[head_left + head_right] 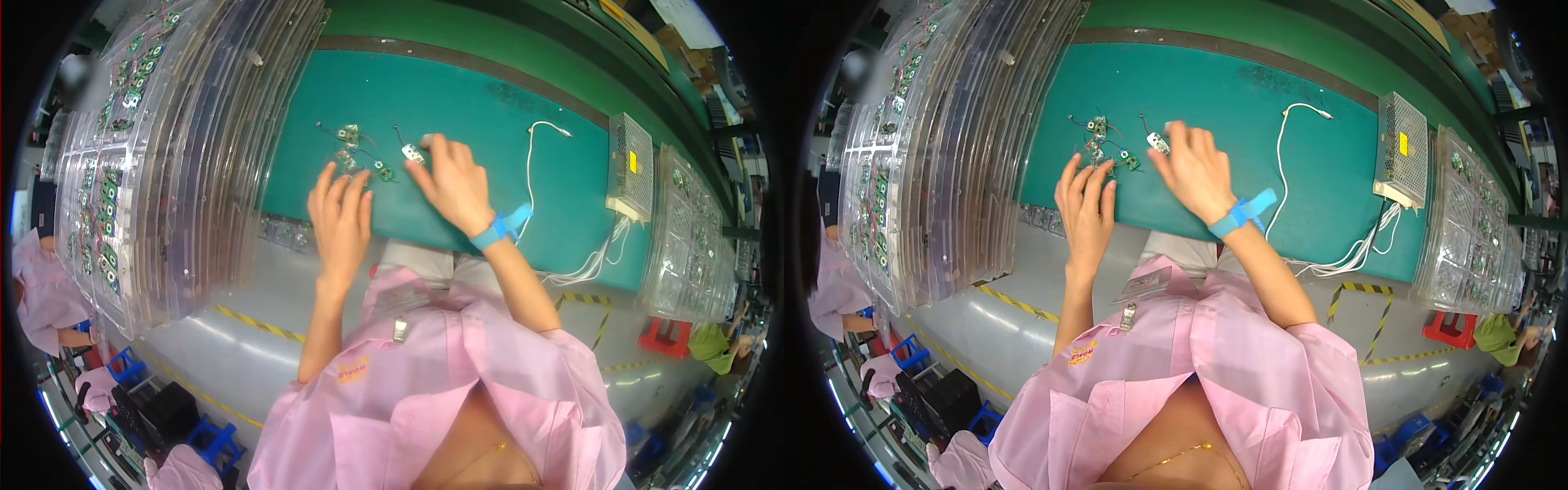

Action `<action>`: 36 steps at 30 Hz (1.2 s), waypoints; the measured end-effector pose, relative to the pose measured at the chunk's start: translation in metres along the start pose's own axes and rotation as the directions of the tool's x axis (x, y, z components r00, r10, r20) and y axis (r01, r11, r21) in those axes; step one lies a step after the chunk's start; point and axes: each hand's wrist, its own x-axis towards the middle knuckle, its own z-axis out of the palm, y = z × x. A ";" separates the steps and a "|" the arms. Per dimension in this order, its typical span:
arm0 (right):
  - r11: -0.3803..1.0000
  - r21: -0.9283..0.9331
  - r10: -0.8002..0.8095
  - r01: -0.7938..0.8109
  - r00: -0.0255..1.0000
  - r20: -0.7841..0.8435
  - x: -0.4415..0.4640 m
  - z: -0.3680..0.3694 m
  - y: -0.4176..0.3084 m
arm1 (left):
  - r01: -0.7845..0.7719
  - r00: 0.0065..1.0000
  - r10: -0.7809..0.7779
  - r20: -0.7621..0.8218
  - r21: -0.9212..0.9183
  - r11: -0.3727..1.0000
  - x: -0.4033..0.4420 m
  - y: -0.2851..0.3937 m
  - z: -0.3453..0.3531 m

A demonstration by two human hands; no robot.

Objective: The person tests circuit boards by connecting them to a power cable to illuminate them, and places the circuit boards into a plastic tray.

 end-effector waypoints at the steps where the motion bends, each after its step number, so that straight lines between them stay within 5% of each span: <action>1: 1.000 -0.002 0.002 -0.002 1.000 -0.003 0.000 0.002 -0.001 | -0.003 1.000 0.003 0.000 -0.002 1.000 0.001 0.005 0.003; 6: 0.990 -0.137 -0.029 0.023 0.999 -0.042 0.003 0.013 -0.003 | -0.010 1.000 0.010 -0.001 0.038 0.999 0.008 0.015 0.020; 11: 0.983 -0.092 0.168 -0.158 0.979 0.118 -0.010 -0.013 0.023 | -0.064 0.998 0.066 -0.024 0.055 0.996 0.017 0.016 0.032; 13: 0.806 0.396 0.360 -0.440 0.895 0.262 -0.011 -0.024 0.032 | -0.088 0.991 0.097 -0.090 0.100 0.991 0.020 0.022 0.028; 15: 0.332 0.718 0.423 -0.612 0.777 0.466 -0.015 -0.034 0.038 | -0.109 0.980 0.130 -0.148 0.144 0.984 0.022 0.030 0.024; 16: 0.327 0.718 0.437 -0.615 0.772 0.462 -0.017 -0.037 0.038 | -0.121 0.980 0.140 -0.140 0.136 0.983 0.022 0.035 0.023; 20: -0.225 0.739 0.333 -0.635 0.663 0.671 -0.024 -0.045 0.034 | -0.098 0.982 0.090 -0.164 -0.042 0.994 0.023 0.054 0.022; 25: -0.433 0.588 0.172 -0.683 0.578 0.798 -0.038 -0.042 0.036 | 0.064 0.994 -0.098 -0.046 -0.478 0.876 0.022 0.061 0.030; 30: -0.523 0.542 0.039 -0.658 0.617 0.786 -0.035 -0.050 0.026 | -0.010 0.996 -0.041 -0.076 -0.572 0.821 0.021 0.064 0.032; 36: -0.524 0.597 0.094 -0.608 0.655 0.750 -0.041 -0.039 0.026 | 0.007 1.000 -0.024 -0.021 -0.580 0.815 0.021 0.064 0.028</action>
